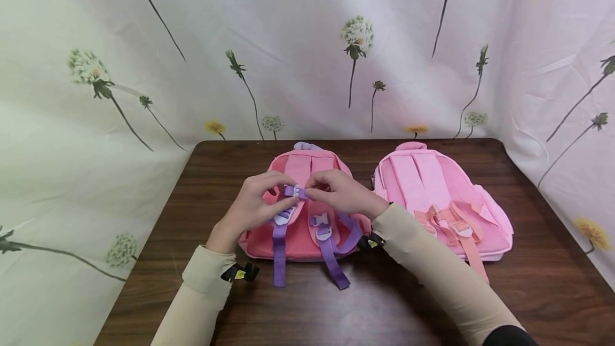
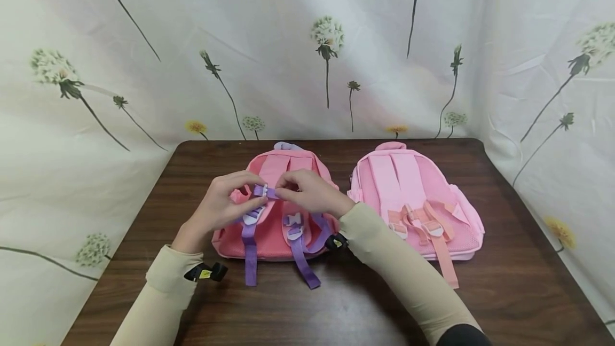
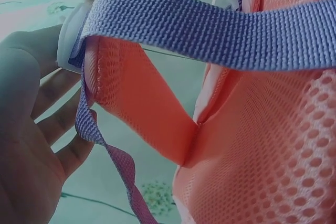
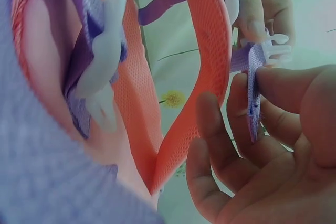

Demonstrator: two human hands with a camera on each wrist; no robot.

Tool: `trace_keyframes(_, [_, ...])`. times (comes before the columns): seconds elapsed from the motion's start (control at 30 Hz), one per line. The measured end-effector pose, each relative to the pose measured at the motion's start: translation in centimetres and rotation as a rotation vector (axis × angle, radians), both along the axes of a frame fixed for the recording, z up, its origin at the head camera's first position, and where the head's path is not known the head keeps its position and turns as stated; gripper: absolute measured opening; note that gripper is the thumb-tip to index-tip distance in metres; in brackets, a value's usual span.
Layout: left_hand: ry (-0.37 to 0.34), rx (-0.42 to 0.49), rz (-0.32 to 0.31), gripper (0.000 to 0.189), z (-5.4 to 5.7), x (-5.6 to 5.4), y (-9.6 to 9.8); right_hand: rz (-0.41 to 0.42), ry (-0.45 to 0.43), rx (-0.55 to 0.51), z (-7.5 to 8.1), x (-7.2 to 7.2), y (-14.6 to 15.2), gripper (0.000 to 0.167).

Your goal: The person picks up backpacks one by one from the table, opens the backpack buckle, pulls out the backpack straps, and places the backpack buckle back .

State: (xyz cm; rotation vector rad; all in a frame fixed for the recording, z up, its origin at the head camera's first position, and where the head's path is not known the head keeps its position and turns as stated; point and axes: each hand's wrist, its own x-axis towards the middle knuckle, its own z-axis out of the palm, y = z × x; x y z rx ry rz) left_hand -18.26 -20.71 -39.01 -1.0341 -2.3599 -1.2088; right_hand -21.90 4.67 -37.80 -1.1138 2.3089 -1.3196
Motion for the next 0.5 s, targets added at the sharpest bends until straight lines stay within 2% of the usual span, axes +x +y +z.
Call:
trace_keyframes(0.27, [0.007,0.012,0.006,0.03,-0.28,0.1,0.06,0.016,-0.005,-0.011,0.05,0.02,-0.26,0.01])
trace_keyframes(0.5, [0.006,0.018,0.029,0.03,-0.02,0.22,-0.22,-0.01,-0.058,0.022,-0.06,-0.11,0.51,0.01])
